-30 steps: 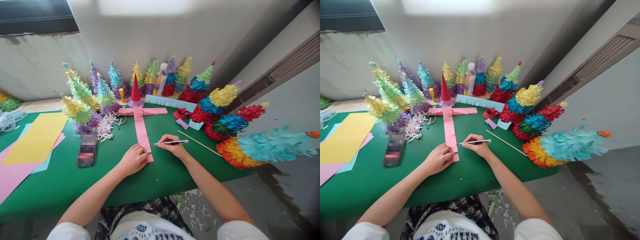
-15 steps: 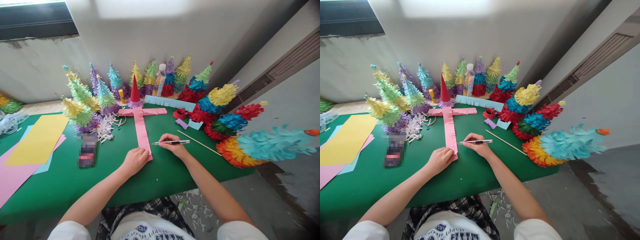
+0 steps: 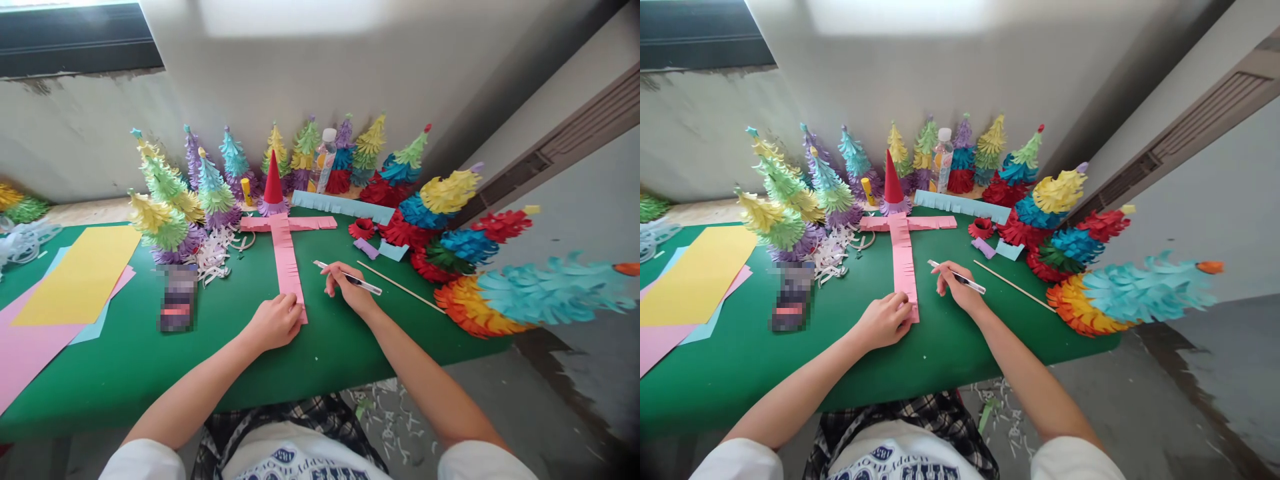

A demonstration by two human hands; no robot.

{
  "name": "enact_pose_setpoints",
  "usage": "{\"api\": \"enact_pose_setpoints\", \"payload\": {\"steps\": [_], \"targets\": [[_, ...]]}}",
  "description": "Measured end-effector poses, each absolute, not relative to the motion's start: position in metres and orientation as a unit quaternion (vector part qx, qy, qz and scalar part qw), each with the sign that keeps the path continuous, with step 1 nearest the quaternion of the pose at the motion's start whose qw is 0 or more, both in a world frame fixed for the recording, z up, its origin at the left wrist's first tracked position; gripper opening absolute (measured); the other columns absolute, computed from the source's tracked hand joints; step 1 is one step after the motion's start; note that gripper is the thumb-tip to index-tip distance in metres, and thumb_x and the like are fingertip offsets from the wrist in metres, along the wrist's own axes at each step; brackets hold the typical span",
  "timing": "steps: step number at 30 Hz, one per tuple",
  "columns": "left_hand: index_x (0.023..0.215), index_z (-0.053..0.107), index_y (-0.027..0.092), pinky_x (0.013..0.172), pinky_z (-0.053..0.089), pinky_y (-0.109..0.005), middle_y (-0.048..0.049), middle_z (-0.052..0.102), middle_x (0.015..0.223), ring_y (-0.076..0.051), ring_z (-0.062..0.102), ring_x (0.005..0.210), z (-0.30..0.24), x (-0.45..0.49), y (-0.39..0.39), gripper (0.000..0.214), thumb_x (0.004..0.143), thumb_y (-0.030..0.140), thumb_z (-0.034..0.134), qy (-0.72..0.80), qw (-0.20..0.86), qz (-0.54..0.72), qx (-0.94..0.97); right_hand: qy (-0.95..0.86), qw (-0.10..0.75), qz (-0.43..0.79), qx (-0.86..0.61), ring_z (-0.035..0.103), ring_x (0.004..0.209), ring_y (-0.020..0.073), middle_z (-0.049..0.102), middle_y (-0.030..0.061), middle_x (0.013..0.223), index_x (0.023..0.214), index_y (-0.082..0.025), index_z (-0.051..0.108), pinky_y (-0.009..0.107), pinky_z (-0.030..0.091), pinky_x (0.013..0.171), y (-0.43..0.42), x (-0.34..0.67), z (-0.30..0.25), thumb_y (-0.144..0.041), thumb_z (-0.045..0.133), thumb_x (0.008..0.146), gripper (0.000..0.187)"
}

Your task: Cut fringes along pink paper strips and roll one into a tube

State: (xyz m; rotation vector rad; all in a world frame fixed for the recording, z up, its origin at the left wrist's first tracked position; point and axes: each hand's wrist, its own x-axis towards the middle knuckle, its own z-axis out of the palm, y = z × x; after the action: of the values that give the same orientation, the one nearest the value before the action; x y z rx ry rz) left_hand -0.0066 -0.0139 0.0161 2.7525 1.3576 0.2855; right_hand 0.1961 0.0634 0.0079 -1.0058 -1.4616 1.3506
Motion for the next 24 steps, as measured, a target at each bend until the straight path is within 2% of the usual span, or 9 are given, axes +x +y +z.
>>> {"api": "enact_pose_setpoints", "payload": {"steps": [4, 8, 10, 13, 16, 20, 24], "targets": [[0.087, 0.056, 0.018, 0.055, 0.044, -0.027, -0.0084, 0.055, 0.093, -0.018, 0.056, 0.072, 0.013, -0.006, -0.014, 0.011, 0.084, 0.022, 0.046, 0.457, 0.048, 0.119, 0.880, -0.622, 0.436, 0.507, -0.407, 0.052, 0.047, 0.0114, 0.057, -0.0024, 0.054, 0.079, -0.020, 0.059, 0.025, 0.046, 0.051, 0.063, 0.190, 0.014, -0.051, 0.052, 0.086, 0.033], [0.080, 0.054, 0.018, 0.060, 0.044, -0.025, -0.0050, 0.052, 0.091, -0.012, 0.053, 0.066, 0.010, -0.011, -0.010, 0.014, 0.087, 0.021, 0.043, 0.505, 0.130, 0.239, 0.819, -0.673, 0.380, 0.522, -0.361, 0.056, 0.054, 0.0111, 0.066, -0.0003, 0.071, 0.079, -0.020, 0.052, 0.026, 0.049, 0.057, 0.069, 0.179, 0.017, -0.032, 0.061, 0.080, 0.014], [0.080, 0.054, 0.019, 0.061, 0.044, -0.024, -0.0032, 0.051, 0.088, -0.011, 0.051, 0.065, 0.009, -0.016, -0.007, 0.014, 0.088, 0.021, 0.043, 0.530, 0.185, 0.307, 0.768, -0.682, 0.336, 0.566, -0.317, 0.056, 0.054, 0.0102, 0.068, 0.0019, 0.087, 0.081, -0.021, 0.046, 0.026, 0.049, 0.053, 0.075, 0.172, 0.013, -0.022, 0.063, 0.073, 0.019], [0.078, 0.052, 0.019, 0.062, 0.043, -0.023, -0.0016, 0.049, 0.083, -0.011, 0.050, 0.067, 0.007, -0.022, 0.000, 0.013, 0.087, 0.021, 0.044, 0.552, 0.273, 0.379, 0.691, -0.673, 0.282, 0.626, -0.274, 0.055, 0.051, 0.0088, 0.067, 0.0045, 0.101, 0.083, -0.022, 0.038, 0.023, 0.046, 0.045, 0.078, 0.164, 0.003, -0.019, 0.060, 0.069, 0.026], [0.075, 0.051, 0.019, 0.062, 0.043, -0.023, -0.0006, 0.050, 0.078, -0.012, 0.050, 0.068, 0.004, -0.027, 0.005, 0.013, 0.086, 0.022, 0.045, 0.567, 0.311, 0.400, 0.649, -0.695, 0.268, 0.607, -0.278, 0.055, 0.053, 0.0080, 0.067, 0.0045, 0.099, 0.083, -0.022, 0.038, 0.023, 0.046, 0.049, 0.076, 0.159, -0.005, -0.020, 0.064, 0.069, 0.030], [0.075, 0.052, 0.019, 0.062, 0.041, -0.024, 0.0000, 0.053, 0.074, -0.013, 0.050, 0.068, 0.002, -0.031, 0.009, 0.013, 0.084, 0.025, 0.046, 0.580, 0.331, 0.398, 0.629, -0.721, 0.288, 0.554, -0.301, 0.053, 0.057, 0.0085, 0.066, 0.0024, 0.091, 0.079, -0.021, 0.042, 0.024, 0.045, 0.056, 0.072, 0.155, -0.006, -0.028, 0.072, 0.068, 0.034], [0.075, 0.053, 0.018, 0.060, 0.041, -0.024, 0.0006, 0.054, 0.071, -0.013, 0.051, 0.066, 0.003, -0.034, 0.010, 0.018, 0.085, 0.032, 0.045, 0.579, 0.364, 0.399, 0.611, -0.697, 0.304, 0.569, -0.313, 0.056, 0.060, 0.0110, 0.064, -0.0005, 0.079, 0.077, -0.021, 0.041, 0.025, 0.046, 0.059, 0.070, 0.151, -0.006, -0.036, 0.073, 0.069, 0.036]]}}
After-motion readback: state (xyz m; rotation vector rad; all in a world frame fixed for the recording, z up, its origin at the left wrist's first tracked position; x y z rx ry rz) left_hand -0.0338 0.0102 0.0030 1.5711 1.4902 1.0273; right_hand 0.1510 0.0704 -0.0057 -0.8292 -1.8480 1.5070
